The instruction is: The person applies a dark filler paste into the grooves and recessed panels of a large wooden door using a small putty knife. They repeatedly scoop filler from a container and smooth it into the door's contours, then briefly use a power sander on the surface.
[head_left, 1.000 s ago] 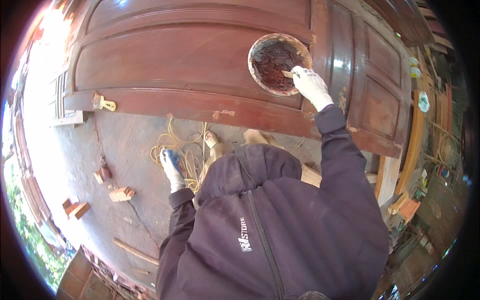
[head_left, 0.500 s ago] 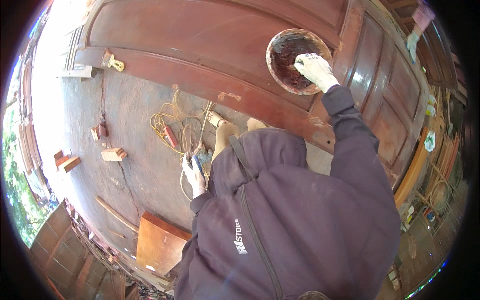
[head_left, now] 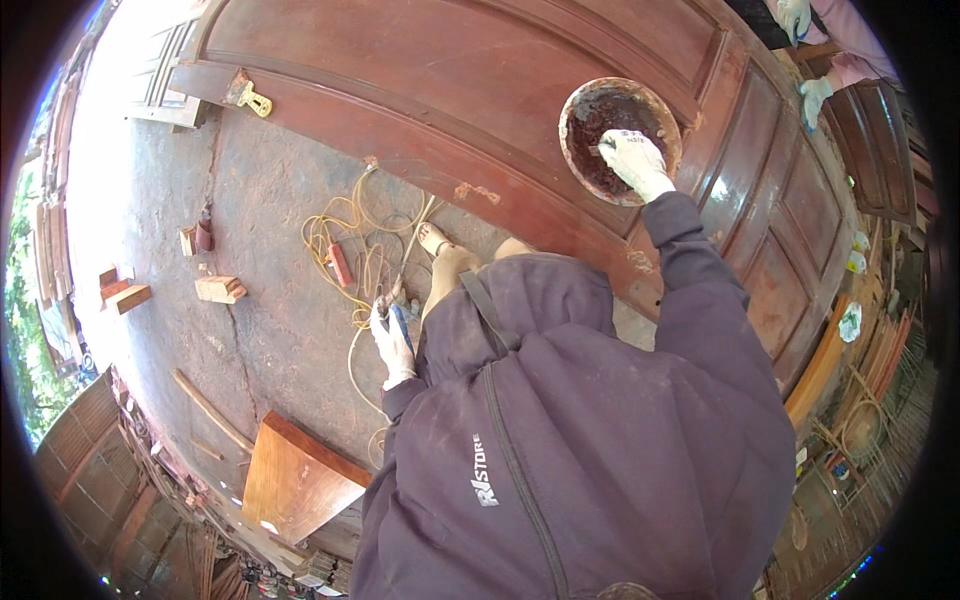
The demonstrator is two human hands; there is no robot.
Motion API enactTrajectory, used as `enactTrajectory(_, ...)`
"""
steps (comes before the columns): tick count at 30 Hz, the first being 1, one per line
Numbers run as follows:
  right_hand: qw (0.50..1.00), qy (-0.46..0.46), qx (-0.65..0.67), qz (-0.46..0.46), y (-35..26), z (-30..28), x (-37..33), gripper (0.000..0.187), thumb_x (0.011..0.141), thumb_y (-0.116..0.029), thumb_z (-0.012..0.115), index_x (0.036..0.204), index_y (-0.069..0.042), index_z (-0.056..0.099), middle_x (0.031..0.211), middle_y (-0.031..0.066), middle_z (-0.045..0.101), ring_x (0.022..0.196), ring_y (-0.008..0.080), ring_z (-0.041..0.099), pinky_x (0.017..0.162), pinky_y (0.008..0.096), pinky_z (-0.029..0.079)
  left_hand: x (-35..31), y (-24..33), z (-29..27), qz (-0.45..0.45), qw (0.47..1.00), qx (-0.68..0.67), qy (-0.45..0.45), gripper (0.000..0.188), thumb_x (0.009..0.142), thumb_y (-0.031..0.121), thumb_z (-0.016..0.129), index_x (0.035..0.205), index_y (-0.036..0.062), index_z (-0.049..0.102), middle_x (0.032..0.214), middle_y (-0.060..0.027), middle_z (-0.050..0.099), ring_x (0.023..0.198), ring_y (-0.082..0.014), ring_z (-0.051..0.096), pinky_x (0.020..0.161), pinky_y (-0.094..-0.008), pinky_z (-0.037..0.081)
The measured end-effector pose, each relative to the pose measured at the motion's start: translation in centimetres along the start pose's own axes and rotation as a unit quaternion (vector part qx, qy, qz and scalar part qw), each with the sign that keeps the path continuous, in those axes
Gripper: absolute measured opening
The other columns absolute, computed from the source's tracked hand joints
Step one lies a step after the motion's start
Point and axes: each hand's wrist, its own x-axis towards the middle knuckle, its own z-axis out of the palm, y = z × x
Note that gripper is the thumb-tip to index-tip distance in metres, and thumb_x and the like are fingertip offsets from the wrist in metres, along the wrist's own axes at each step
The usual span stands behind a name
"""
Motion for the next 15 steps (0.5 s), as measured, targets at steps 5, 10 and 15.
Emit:
enactTrajectory(5,0.998,0.0,-0.045,0.032,0.9,-2.5,-0.2,0.025,0.09,-0.031,0.055,0.097,-0.014,0.072,0.1,0.0129,0.072,0.101,0.0312,0.067,0.087,0.0459,0.051,0.6,0.0,-0.1,0.028,0.999,0.015,0.017,0.045,0.101,0.022,0.058,0.14,0.0021,0.049,0.129,-0.0088,0.056,0.107,-0.0165,0.056,0.092,-0.0317,0.047)
enactTrajectory(10,0.996,0.068,-0.019,0.046,1.6,-2.5,0.2,0.024,0.092,-0.032,0.054,0.098,-0.014,0.068,0.098,0.0132,0.071,0.097,0.033,0.067,0.085,0.0474,0.051,1.6,0.7,0.3,-0.008,1.0,-0.009,-0.008,0.045,0.101,0.022,0.058,0.139,0.0013,0.049,0.129,-0.0109,0.055,0.11,-0.0178,0.054,0.094,-0.0327,0.046)
enactTrajectory(15,0.995,0.08,-0.058,0.031,1.2,-2.2,0.3,0.024,0.092,-0.033,0.054,0.099,-0.015,0.069,0.097,0.0128,0.071,0.097,0.0323,0.067,0.085,0.047,0.052,1.8,3.3,1.2,0.035,0.996,0.073,-0.023,0.05,0.1,0.025,0.06,0.141,-0.0002,0.047,0.138,-0.018,0.052,0.126,-0.0262,0.052,0.105,-0.037,0.042)
